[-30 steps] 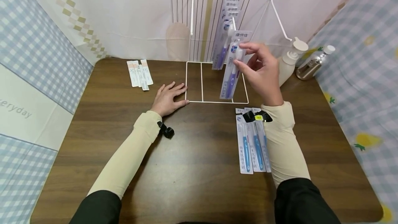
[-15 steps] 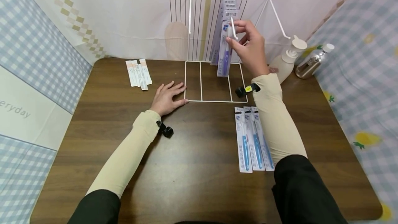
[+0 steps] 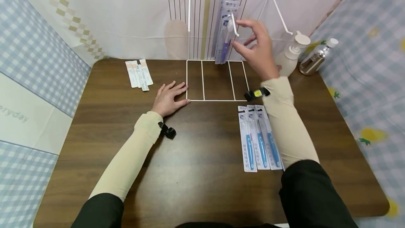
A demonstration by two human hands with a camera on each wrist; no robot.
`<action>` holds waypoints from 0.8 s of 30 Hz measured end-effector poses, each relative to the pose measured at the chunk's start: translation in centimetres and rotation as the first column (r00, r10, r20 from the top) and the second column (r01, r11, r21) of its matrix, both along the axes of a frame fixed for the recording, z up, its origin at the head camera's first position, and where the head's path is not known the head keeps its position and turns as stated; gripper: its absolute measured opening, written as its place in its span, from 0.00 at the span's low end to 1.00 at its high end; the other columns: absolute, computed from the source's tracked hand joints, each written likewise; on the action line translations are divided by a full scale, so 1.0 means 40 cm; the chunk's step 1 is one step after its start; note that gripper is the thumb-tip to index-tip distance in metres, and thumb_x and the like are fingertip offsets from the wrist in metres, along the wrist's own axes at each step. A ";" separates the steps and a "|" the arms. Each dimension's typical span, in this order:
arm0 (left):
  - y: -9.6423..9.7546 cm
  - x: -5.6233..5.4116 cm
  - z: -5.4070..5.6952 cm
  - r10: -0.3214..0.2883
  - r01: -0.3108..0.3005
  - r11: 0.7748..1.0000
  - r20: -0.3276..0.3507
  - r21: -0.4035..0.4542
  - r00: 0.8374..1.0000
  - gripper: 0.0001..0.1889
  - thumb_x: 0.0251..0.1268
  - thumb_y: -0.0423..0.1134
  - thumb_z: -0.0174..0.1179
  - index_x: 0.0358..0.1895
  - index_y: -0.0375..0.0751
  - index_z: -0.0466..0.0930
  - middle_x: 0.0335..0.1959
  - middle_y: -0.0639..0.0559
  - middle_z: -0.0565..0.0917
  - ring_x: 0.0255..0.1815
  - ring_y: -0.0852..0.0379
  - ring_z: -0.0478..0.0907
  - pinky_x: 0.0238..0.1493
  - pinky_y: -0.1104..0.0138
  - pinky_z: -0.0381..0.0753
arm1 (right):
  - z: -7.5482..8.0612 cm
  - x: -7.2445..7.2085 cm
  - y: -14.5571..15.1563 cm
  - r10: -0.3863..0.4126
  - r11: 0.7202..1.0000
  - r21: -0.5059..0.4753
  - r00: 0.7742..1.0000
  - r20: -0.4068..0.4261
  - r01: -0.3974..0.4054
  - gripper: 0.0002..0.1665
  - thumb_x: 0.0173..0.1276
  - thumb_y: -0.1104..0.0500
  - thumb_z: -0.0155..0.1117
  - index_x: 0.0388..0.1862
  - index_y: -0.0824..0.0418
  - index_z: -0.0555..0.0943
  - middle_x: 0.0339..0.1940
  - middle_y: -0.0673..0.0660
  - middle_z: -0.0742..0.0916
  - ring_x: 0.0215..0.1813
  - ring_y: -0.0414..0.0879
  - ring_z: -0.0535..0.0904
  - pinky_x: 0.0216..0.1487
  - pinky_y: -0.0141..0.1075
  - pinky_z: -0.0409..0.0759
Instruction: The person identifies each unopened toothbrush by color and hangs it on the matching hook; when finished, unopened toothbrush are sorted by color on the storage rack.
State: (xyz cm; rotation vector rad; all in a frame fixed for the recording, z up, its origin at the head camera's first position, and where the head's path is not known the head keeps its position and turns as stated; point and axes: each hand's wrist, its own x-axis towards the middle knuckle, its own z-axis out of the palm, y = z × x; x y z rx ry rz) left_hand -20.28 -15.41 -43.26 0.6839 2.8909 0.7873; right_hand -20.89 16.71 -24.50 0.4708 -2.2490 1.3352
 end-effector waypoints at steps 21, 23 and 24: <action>-0.002 -0.009 0.000 0.009 -0.009 1.000 -0.008 0.001 1.000 0.37 0.73 0.62 0.64 0.81 0.55 0.69 0.83 0.57 0.65 0.87 0.47 0.49 0.84 0.46 0.35 | -0.372 0.278 0.214 -0.104 0.837 0.531 0.915 0.391 -0.132 0.30 0.70 0.50 0.77 0.67 0.58 0.85 0.63 0.66 0.82 0.57 0.64 0.72 0.54 0.60 0.64; -0.001 -0.010 -0.003 0.008 -0.008 1.000 -0.006 0.003 1.000 0.37 0.73 0.62 0.64 0.81 0.55 0.69 0.83 0.57 0.64 0.87 0.47 0.49 0.84 0.46 0.35 | -0.388 0.280 0.212 -0.137 0.800 0.583 0.901 0.411 -0.144 0.32 0.67 0.47 0.79 0.67 0.58 0.86 0.64 0.67 0.81 0.57 0.65 0.70 0.54 0.61 0.62; 0.000 -0.009 -0.004 0.008 -0.008 1.000 -0.004 0.005 1.000 0.37 0.73 0.62 0.64 0.81 0.55 0.69 0.83 0.57 0.64 0.87 0.47 0.49 0.84 0.46 0.35 | -0.393 0.282 0.211 -0.147 0.788 0.598 0.898 0.414 -0.146 0.32 0.66 0.46 0.80 0.66 0.58 0.86 0.64 0.67 0.81 0.57 0.65 0.70 0.54 0.61 0.61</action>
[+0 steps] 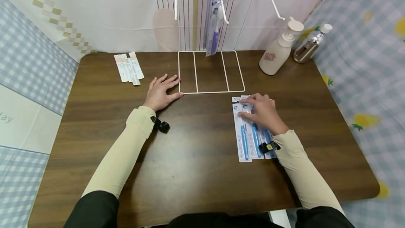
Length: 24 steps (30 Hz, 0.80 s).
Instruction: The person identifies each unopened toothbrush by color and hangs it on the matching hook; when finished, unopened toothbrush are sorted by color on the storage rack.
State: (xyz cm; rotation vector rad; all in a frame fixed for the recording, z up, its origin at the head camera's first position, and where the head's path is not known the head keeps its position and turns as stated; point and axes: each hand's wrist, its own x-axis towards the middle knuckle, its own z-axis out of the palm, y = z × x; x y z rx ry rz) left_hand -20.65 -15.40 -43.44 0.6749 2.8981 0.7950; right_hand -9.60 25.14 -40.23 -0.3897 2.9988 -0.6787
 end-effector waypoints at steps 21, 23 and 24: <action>-0.001 0.002 0.006 -0.002 0.002 1.000 0.005 0.000 1.000 0.37 0.73 0.61 0.64 0.81 0.54 0.69 0.83 0.56 0.64 0.87 0.46 0.49 0.84 0.46 0.35 | 0.055 0.068 -0.039 0.090 0.940 -0.329 0.996 -0.027 -0.094 0.24 0.69 0.55 0.79 0.63 0.53 0.86 0.42 0.51 0.92 0.30 0.46 0.78 0.33 0.38 0.77; 0.001 0.003 0.007 -0.005 0.005 1.000 0.006 0.004 1.000 0.37 0.73 0.61 0.65 0.81 0.54 0.69 0.83 0.56 0.65 0.86 0.46 0.49 0.84 0.46 0.35 | 0.077 0.076 -0.035 0.083 0.929 -0.357 0.995 -0.054 -0.097 0.24 0.70 0.56 0.78 0.64 0.51 0.85 0.40 0.48 0.91 0.27 0.45 0.76 0.29 0.35 0.74; 0.002 0.005 0.008 -0.005 0.005 1.000 0.005 0.004 1.000 0.37 0.73 0.61 0.65 0.81 0.54 0.69 0.83 0.56 0.65 0.86 0.46 0.50 0.84 0.46 0.35 | 0.088 0.078 -0.032 0.079 0.926 -0.363 0.993 -0.086 -0.105 0.24 0.69 0.57 0.78 0.64 0.51 0.85 0.39 0.47 0.91 0.27 0.44 0.75 0.27 0.34 0.73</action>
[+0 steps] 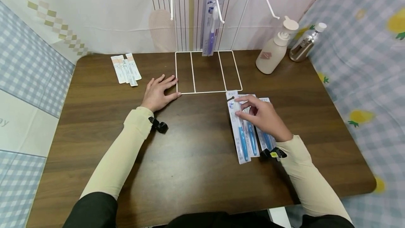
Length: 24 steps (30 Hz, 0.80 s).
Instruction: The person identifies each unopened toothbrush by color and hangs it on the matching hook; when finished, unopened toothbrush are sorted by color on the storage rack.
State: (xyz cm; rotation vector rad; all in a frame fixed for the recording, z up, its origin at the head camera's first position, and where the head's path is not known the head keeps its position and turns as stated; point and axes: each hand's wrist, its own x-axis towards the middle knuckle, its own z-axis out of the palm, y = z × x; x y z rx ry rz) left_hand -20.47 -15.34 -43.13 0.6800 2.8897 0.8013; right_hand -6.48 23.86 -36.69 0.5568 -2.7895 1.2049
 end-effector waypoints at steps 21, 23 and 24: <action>-0.009 -0.004 -0.008 -0.003 0.003 1.000 -0.007 -0.005 1.000 0.37 0.74 0.62 0.64 0.81 0.54 0.69 0.83 0.56 0.64 0.86 0.45 0.49 0.84 0.45 0.35 | 0.295 -0.190 0.073 -0.356 0.934 -0.220 0.791 -0.498 0.282 0.25 0.70 0.63 0.76 0.65 0.59 0.84 0.45 0.59 0.91 0.23 0.35 0.66 0.28 0.26 0.64; -0.007 -0.004 -0.008 -0.008 0.008 1.000 -0.004 0.001 1.000 0.37 0.74 0.62 0.63 0.81 0.54 0.69 0.83 0.56 0.64 0.86 0.45 0.49 0.84 0.45 0.35 | 0.294 -0.203 0.076 -0.372 0.928 -0.227 0.792 -0.485 0.296 0.25 0.70 0.63 0.76 0.65 0.60 0.84 0.46 0.61 0.91 0.24 0.36 0.66 0.28 0.26 0.64; -0.005 -0.005 -0.008 -0.009 0.009 1.000 -0.003 0.000 1.000 0.37 0.74 0.62 0.63 0.81 0.55 0.69 0.83 0.56 0.64 0.87 0.45 0.49 0.84 0.45 0.35 | 0.292 -0.210 0.078 -0.382 0.923 -0.235 0.792 -0.475 0.304 0.25 0.70 0.63 0.76 0.65 0.60 0.84 0.46 0.61 0.91 0.24 0.36 0.66 0.29 0.26 0.65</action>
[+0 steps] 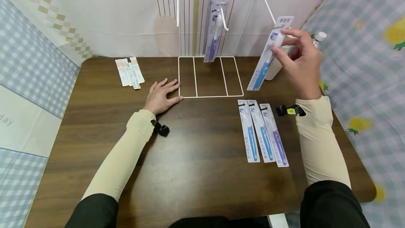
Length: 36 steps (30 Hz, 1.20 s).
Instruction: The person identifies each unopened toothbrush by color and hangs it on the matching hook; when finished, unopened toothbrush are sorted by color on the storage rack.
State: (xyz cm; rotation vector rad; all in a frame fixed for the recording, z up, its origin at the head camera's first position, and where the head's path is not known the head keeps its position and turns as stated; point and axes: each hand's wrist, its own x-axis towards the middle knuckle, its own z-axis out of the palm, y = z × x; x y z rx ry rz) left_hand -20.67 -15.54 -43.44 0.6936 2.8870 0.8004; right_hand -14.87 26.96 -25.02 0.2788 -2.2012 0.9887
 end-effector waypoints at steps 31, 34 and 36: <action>0.013 0.005 0.001 0.000 0.000 1.000 -0.002 -0.001 1.000 0.37 0.73 0.62 0.64 0.81 0.54 0.70 0.82 0.57 0.65 0.86 0.46 0.50 0.84 0.47 0.35 | 0.003 -0.396 -0.017 -0.044 0.987 -0.141 0.979 0.199 0.073 0.24 0.69 0.55 0.78 0.62 0.44 0.83 0.53 0.53 0.91 0.50 0.39 0.84 0.48 0.28 0.80; 0.007 0.004 0.000 0.006 -0.006 1.000 0.001 0.007 1.000 0.37 0.73 0.62 0.64 0.81 0.55 0.70 0.83 0.57 0.65 0.86 0.47 0.50 0.84 0.47 0.34 | 0.004 -0.400 -0.018 -0.026 0.988 -0.141 0.978 0.205 0.056 0.25 0.68 0.56 0.78 0.63 0.43 0.83 0.57 0.52 0.91 0.53 0.40 0.84 0.48 0.28 0.79; 0.000 0.003 0.000 0.015 -0.015 1.000 -0.002 0.008 1.000 0.37 0.73 0.62 0.64 0.81 0.55 0.70 0.83 0.58 0.65 0.86 0.47 0.50 0.84 0.47 0.34 | 0.005 -0.394 -0.018 -0.011 0.987 -0.156 0.975 0.222 0.047 0.27 0.67 0.56 0.79 0.64 0.43 0.83 0.59 0.52 0.89 0.46 0.41 0.84 0.45 0.29 0.76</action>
